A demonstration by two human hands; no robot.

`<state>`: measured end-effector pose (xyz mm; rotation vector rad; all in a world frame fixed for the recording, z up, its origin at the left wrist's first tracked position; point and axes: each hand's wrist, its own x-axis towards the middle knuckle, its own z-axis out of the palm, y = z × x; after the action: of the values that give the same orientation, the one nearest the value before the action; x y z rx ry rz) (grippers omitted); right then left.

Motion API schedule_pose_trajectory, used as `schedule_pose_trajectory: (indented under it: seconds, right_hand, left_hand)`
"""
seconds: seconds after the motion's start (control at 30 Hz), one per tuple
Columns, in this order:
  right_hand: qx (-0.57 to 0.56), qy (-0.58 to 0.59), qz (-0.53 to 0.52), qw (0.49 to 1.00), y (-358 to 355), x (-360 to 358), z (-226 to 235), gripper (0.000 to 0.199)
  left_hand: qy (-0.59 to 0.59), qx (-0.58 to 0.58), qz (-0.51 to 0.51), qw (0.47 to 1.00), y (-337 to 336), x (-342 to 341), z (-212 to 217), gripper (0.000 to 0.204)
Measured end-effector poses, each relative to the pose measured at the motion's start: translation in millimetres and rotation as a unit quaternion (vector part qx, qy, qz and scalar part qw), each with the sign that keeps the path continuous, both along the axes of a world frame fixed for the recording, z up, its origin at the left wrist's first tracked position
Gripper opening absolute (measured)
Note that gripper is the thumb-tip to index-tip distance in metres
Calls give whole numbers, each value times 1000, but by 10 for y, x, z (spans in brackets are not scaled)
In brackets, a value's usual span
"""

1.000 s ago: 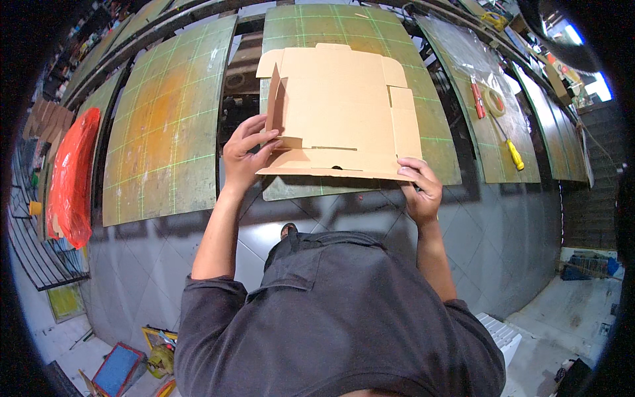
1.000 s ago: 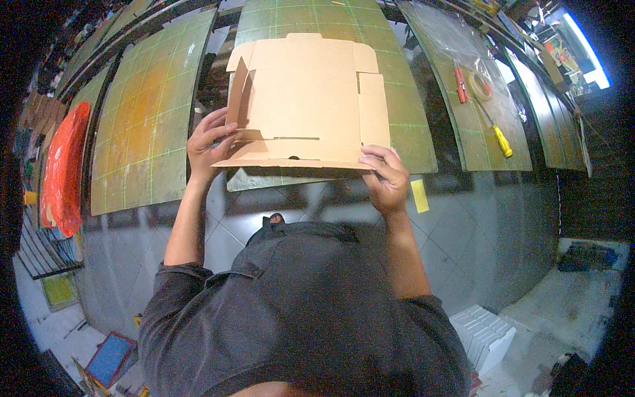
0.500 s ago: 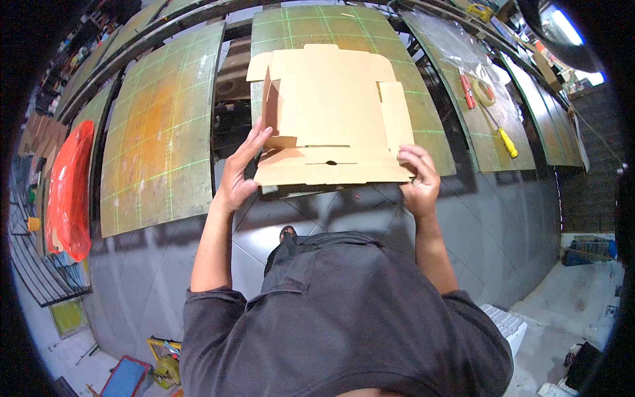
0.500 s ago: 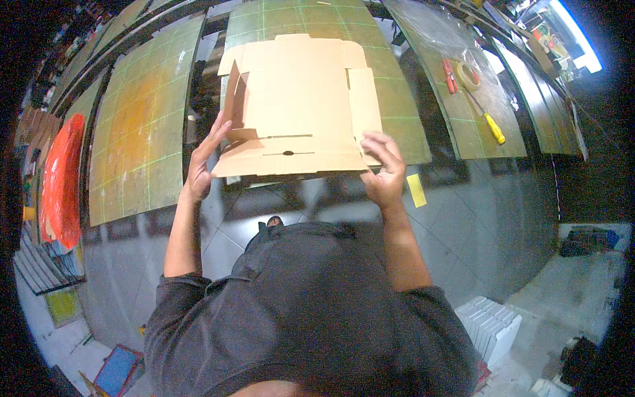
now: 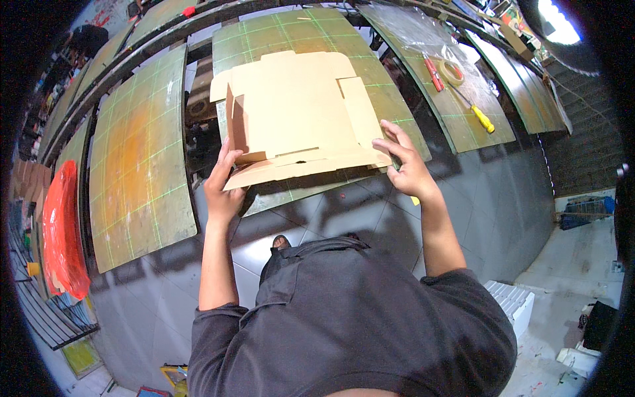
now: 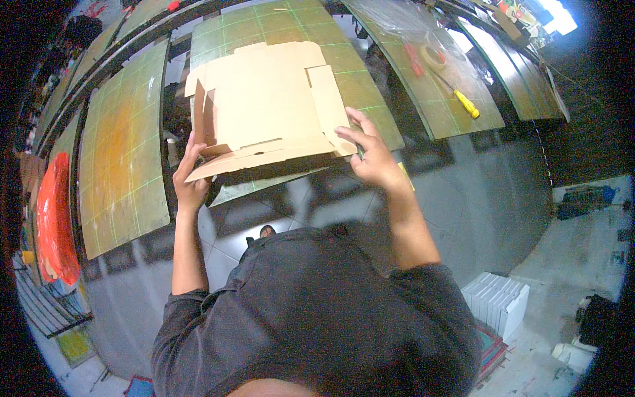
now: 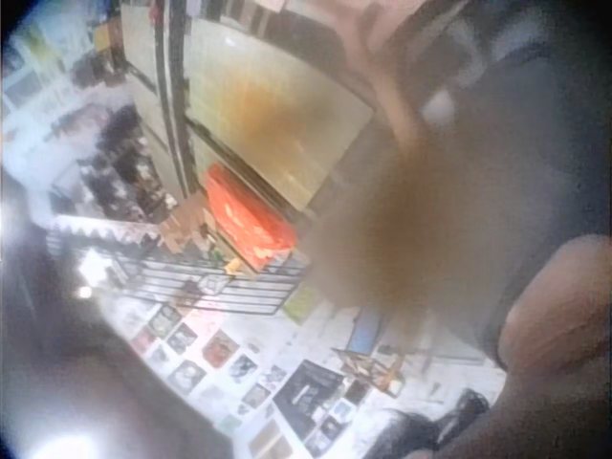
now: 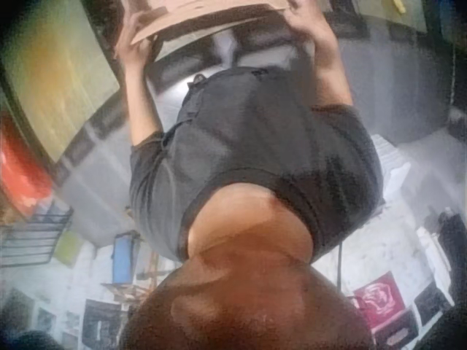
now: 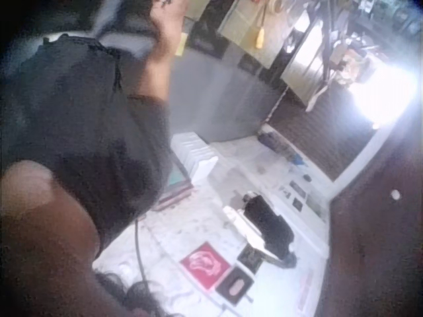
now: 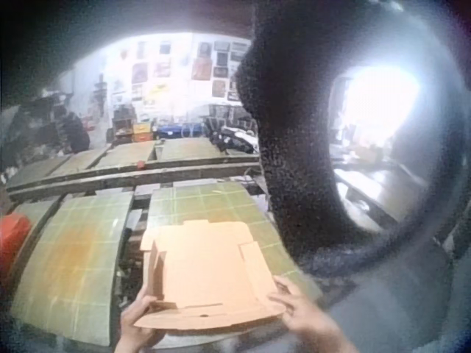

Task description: The person folds flat cardboard pieces into small rectangular boxes by hand. They repeatedly pick up a flat piece, fold the sides and flaps to form a box, and place the finished box on a stack on the table.

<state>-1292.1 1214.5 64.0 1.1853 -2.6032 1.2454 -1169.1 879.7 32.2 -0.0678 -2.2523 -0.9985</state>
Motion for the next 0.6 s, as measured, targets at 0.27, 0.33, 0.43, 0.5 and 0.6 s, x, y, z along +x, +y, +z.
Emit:
schedule_pose_trajectory:
  seconds: [0.27,0.33,0.43,0.5,0.6]
  right_hand:
    - [15,53,-26,998,141,-181,55,20]
    - [-36,86,-59,994,5,-156,103,17]
    - [-125,63,-134,981,-221,-149,38,28]
    - [-248,-49,-234,939,-488,1,40,40]
    - [-151,28,-306,940,-535,53,26,66]
  left_hand:
    - [1,8,-2,1000,-34,-26,-32,44]
    - [-7,24,-7,1000,-43,-13,-22,42]
    - [-17,15,-21,1000,-86,-24,-26,40]
    - [-16,31,-13,999,-60,-11,-39,40]
    - [-15,54,-2,998,7,-4,-17,39]
